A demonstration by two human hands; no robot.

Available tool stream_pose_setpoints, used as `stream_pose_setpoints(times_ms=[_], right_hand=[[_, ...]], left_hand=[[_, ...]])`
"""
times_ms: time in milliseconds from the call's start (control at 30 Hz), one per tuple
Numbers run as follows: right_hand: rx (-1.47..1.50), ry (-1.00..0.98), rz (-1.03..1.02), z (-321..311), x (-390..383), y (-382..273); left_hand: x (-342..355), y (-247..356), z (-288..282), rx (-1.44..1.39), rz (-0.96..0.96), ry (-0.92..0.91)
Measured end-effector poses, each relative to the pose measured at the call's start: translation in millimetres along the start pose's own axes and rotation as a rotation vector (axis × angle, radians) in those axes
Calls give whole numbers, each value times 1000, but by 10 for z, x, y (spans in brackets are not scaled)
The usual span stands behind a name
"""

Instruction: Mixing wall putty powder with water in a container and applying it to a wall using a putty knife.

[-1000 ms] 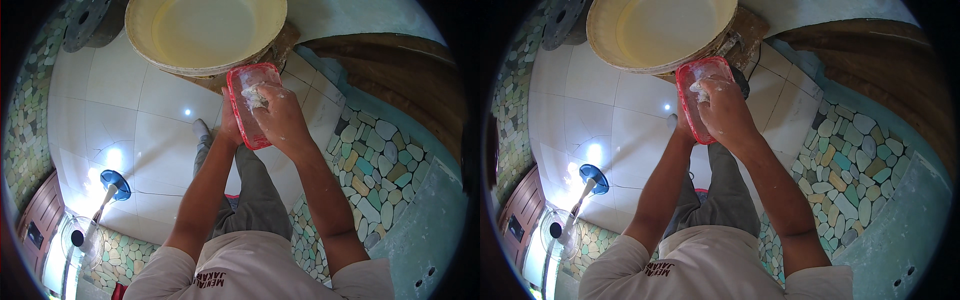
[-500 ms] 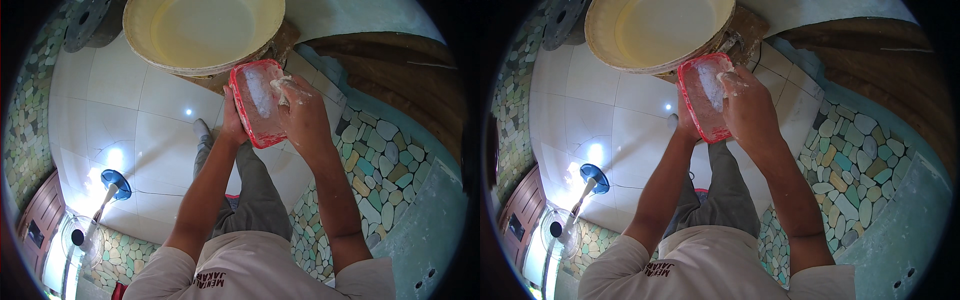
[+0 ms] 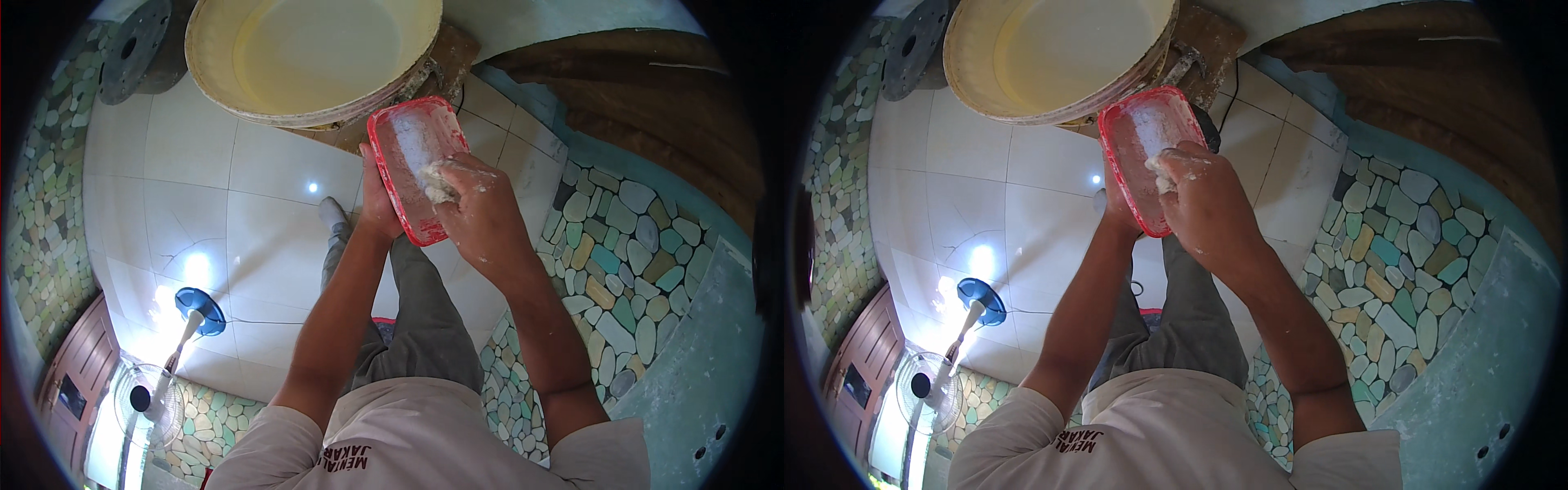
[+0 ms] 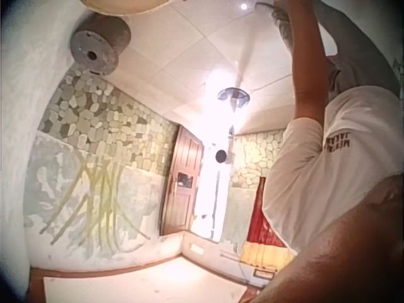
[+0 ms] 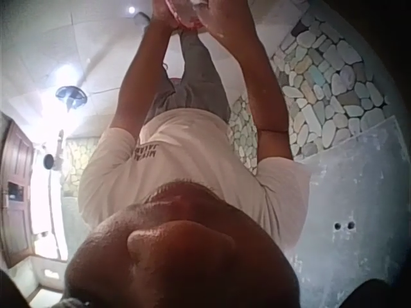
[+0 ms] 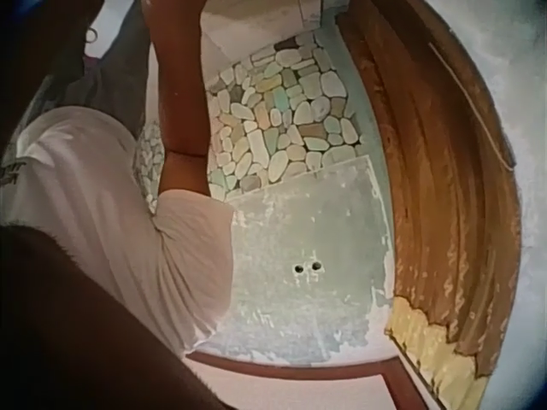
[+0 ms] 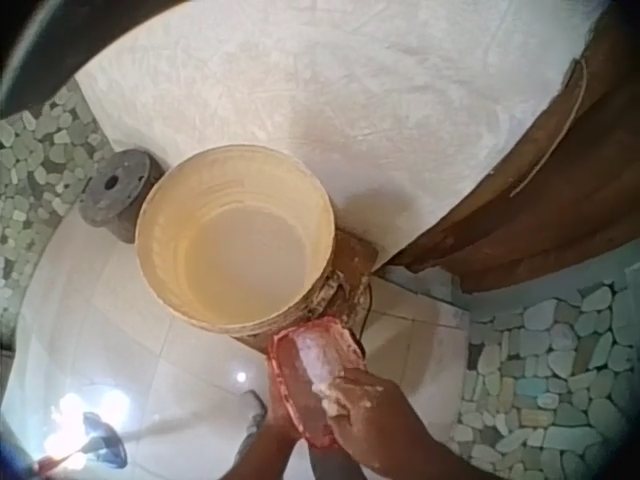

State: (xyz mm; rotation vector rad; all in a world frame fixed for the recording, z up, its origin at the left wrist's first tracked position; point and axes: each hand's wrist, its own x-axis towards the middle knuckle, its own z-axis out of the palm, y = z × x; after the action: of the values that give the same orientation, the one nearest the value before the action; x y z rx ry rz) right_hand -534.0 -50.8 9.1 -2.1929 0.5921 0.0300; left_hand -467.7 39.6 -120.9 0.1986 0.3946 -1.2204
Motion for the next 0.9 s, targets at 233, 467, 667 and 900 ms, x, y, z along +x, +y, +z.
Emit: stream_pose_setpoints(times_ms=[233, 467, 667, 900], right_hand=[[32, 4, -27, -56, -41, -144], [-8, 102, -118, -160, -114, -196], [64, 67, -66, -261, -257, -216], [-71, 201, -90, -492, -332, -208]], left_hand=[[-75, -76, 73, 209, 11, 71], [-58, -151, 108, 42, -63, -8], [-109, -197, 271, 139, -77, 38], [-126, -266, 435, 21, -93, -36]])
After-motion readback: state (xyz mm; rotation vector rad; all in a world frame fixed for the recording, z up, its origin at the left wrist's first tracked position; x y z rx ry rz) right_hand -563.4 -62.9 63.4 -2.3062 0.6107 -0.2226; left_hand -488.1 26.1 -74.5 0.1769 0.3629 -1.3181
